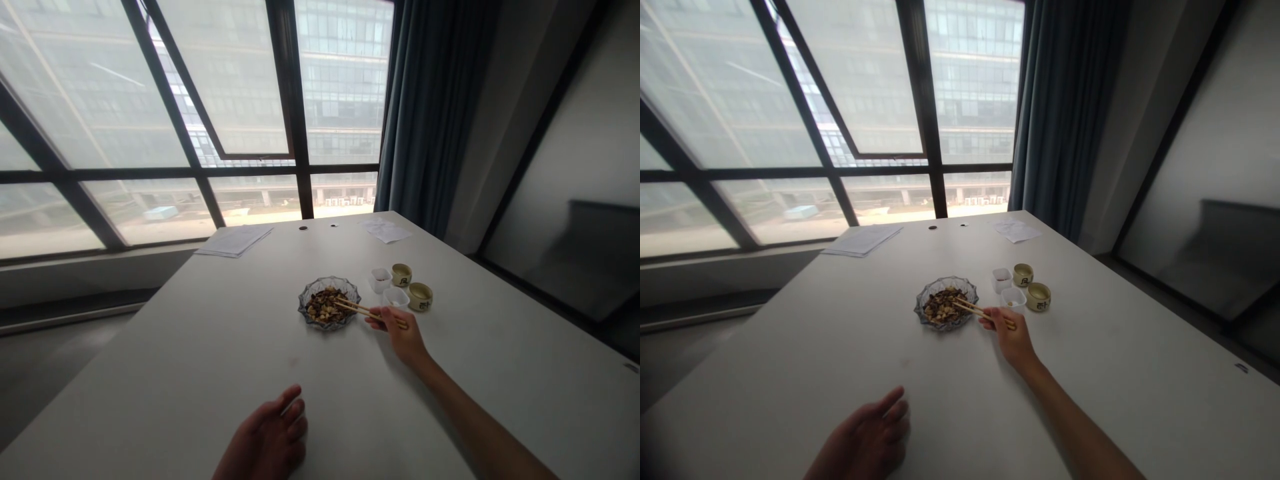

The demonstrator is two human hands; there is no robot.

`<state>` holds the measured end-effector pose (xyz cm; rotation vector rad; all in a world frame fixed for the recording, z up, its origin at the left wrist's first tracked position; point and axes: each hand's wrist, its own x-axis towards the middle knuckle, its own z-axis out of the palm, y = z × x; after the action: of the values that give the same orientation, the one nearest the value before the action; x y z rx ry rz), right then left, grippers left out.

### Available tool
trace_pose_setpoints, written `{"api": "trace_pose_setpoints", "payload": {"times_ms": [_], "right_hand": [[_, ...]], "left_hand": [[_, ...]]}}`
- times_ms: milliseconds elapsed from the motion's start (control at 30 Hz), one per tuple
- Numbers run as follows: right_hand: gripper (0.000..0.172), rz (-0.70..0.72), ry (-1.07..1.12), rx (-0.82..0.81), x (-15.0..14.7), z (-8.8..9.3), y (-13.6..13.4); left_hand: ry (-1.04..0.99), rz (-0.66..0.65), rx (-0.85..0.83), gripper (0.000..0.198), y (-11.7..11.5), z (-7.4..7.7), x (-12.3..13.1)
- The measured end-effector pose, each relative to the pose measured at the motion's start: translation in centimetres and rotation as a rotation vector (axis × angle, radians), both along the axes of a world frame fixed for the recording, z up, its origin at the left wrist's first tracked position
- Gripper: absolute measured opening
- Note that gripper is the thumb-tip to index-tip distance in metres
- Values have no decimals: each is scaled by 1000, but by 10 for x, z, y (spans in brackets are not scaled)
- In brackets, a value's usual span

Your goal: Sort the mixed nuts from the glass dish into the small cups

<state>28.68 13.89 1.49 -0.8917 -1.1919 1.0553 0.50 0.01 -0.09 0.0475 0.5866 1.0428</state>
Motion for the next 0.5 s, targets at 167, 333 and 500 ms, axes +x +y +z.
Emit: {"api": "trace_pose_setpoints", "payload": {"times_ms": [167,333,500], "right_hand": [[53,-7,-16,49,-1,-3,-3],[51,-4,-21,54,-3,-1,-6],[51,-25,-52,66,-4,-5,-6]], "left_hand": [[6,2,-6,30,-1,1,1],[33,-1,-8,31,-1,2,1],[37,-1,-18,33,0,2,0]]}}
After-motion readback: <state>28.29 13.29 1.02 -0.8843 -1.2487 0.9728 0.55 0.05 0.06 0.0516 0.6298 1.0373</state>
